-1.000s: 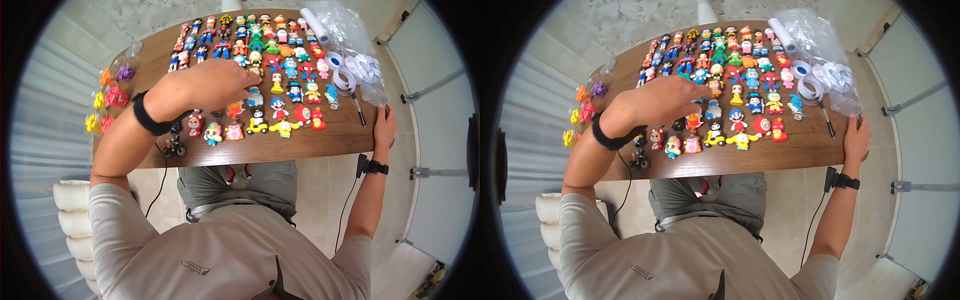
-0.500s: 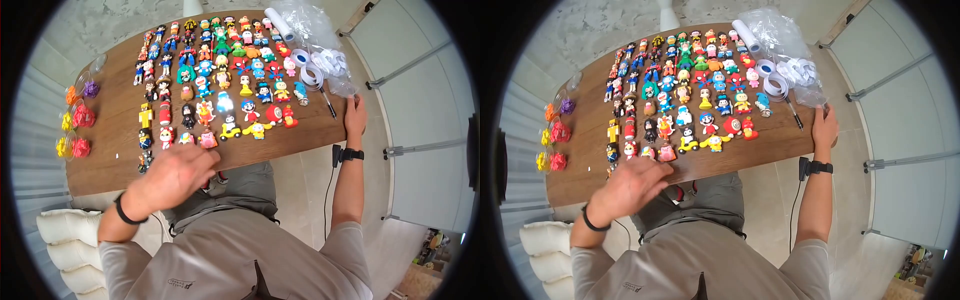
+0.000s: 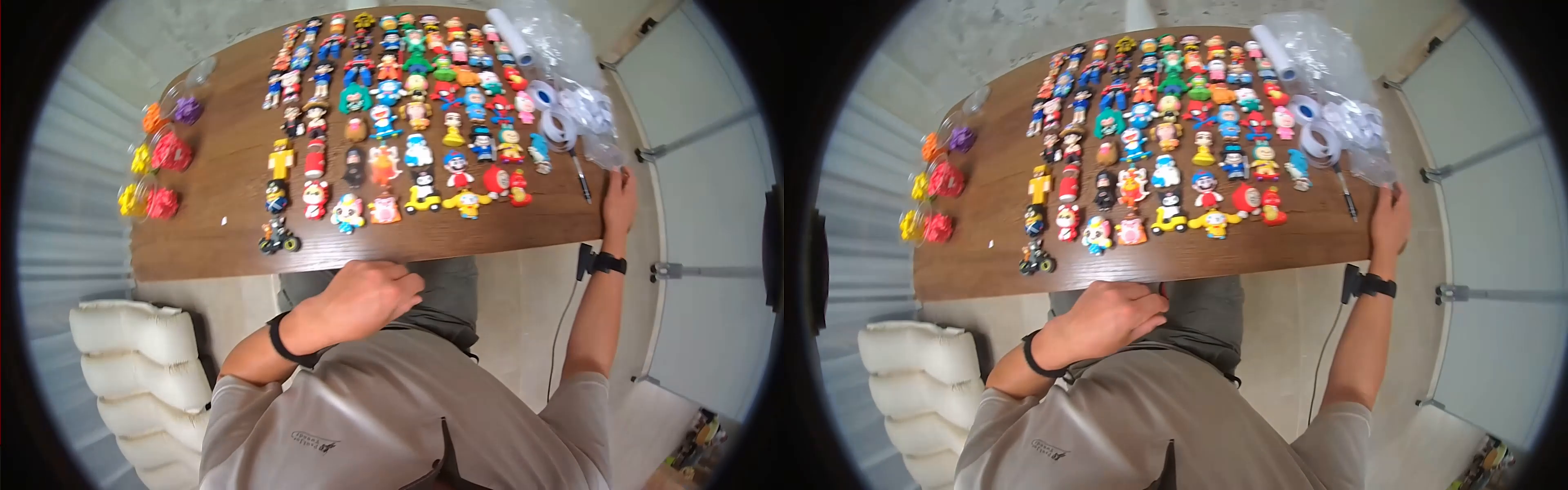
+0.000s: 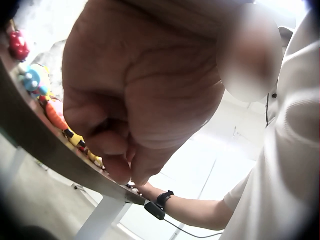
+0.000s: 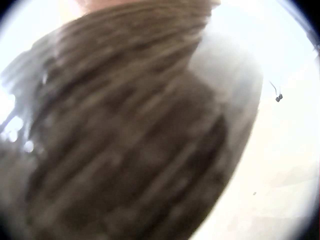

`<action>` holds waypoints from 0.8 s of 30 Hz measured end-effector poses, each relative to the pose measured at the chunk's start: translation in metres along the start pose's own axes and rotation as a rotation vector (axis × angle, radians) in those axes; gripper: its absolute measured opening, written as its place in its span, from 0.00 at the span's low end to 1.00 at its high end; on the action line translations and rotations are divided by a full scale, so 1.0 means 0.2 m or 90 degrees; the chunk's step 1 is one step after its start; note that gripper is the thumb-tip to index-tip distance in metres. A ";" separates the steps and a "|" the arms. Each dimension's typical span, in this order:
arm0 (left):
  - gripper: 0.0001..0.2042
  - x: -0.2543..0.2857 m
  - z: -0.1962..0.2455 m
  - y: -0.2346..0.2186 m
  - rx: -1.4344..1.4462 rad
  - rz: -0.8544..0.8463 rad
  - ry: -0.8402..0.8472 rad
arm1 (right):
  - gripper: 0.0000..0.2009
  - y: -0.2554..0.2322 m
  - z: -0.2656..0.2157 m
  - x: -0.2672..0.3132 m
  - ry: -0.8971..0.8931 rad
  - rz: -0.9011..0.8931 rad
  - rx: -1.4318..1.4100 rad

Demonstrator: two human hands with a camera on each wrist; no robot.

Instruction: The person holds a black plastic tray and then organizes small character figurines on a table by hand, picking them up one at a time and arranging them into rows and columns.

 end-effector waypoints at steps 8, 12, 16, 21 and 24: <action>0.08 0.08 -0.06 0.07 0.035 -0.018 -0.040 | 0.30 0.05 0.09 -0.06 -0.049 -0.015 -0.024; 0.07 0.15 -0.09 0.04 0.072 0.047 -0.065 | 0.31 0.04 0.06 -0.04 -0.030 -0.034 -0.022; 0.06 0.26 -0.12 -0.07 0.112 0.147 -0.087 | 0.31 0.05 0.08 -0.05 -0.037 -0.026 -0.032; 0.11 0.54 -0.24 -0.33 -0.011 0.409 -0.224 | 0.32 0.02 0.05 -0.02 -0.013 -0.036 0.003; 0.17 0.66 -0.33 -0.36 -0.116 0.446 -0.348 | 0.32 0.08 0.03 -0.03 -0.036 -0.029 0.034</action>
Point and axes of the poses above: each hand's wrist, its own x-axis away from the middle knuckle, its own y-axis out of the palm, z = x × y, the point moved 7 cm from there along -x, towards the middle knuckle, and after that the axes turned 6 degrees about -z, right-handed, at the moved point
